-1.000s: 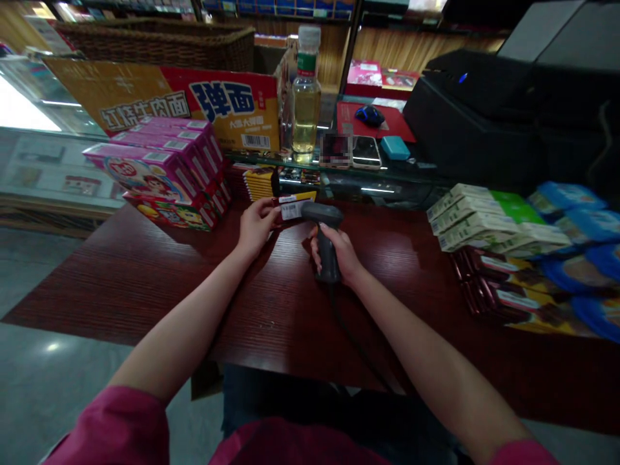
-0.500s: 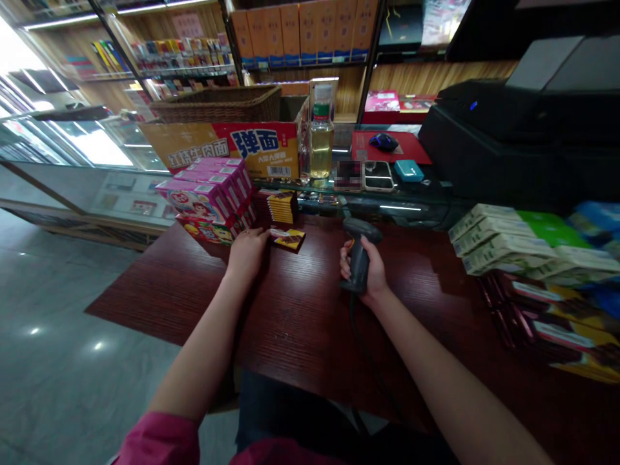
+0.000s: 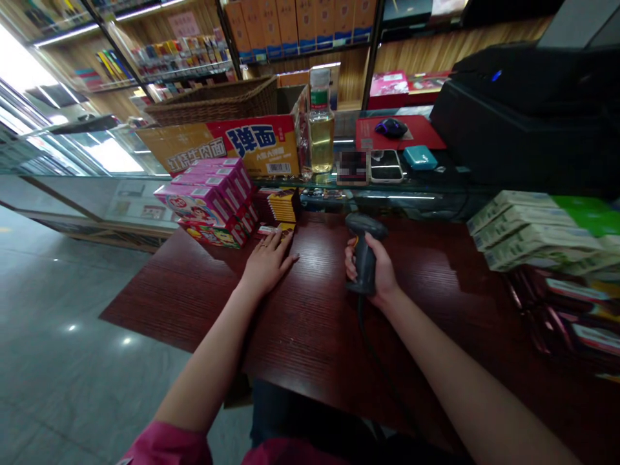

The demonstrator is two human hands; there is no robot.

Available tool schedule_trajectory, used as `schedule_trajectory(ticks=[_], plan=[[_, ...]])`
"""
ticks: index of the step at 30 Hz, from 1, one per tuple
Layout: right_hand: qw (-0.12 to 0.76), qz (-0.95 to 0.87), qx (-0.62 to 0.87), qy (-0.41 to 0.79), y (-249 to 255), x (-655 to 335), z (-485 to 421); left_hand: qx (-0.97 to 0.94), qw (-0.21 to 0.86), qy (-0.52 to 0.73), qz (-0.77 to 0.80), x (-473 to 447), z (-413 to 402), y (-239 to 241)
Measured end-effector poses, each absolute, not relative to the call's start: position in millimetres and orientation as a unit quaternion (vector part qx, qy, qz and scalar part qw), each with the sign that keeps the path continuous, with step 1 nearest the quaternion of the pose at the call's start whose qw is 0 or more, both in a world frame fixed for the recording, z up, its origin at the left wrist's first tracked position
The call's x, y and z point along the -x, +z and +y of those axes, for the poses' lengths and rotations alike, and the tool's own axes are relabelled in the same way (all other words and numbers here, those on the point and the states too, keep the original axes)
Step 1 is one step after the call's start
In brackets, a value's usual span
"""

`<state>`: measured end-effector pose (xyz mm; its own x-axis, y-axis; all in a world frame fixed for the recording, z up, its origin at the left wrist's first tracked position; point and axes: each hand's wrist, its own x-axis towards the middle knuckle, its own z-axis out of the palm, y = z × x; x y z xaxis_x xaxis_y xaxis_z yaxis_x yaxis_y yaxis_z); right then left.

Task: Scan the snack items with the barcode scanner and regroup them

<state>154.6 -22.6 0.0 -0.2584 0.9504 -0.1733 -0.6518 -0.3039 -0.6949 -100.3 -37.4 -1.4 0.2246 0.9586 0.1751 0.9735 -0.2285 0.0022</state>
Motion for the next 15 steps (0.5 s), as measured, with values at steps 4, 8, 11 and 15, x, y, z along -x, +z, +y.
schedule_trajectory(ticks=[4,8,11,15], plan=[[0.524,-0.263,0.302,0.752,-1,-153,-22,0.790,0.024,-0.092,-0.606,109,-29,-5],[0.518,-0.272,0.307,0.750,-3,-153,-22,0.790,0.008,-0.114,-0.603,110,-25,-8],[0.517,-0.275,0.302,0.752,-5,-154,-21,0.786,0.011,-0.119,-0.606,109,-24,-9],[0.537,-0.279,0.294,0.740,-7,-152,-21,0.784,0.024,-0.137,-0.606,106,-27,-4]])
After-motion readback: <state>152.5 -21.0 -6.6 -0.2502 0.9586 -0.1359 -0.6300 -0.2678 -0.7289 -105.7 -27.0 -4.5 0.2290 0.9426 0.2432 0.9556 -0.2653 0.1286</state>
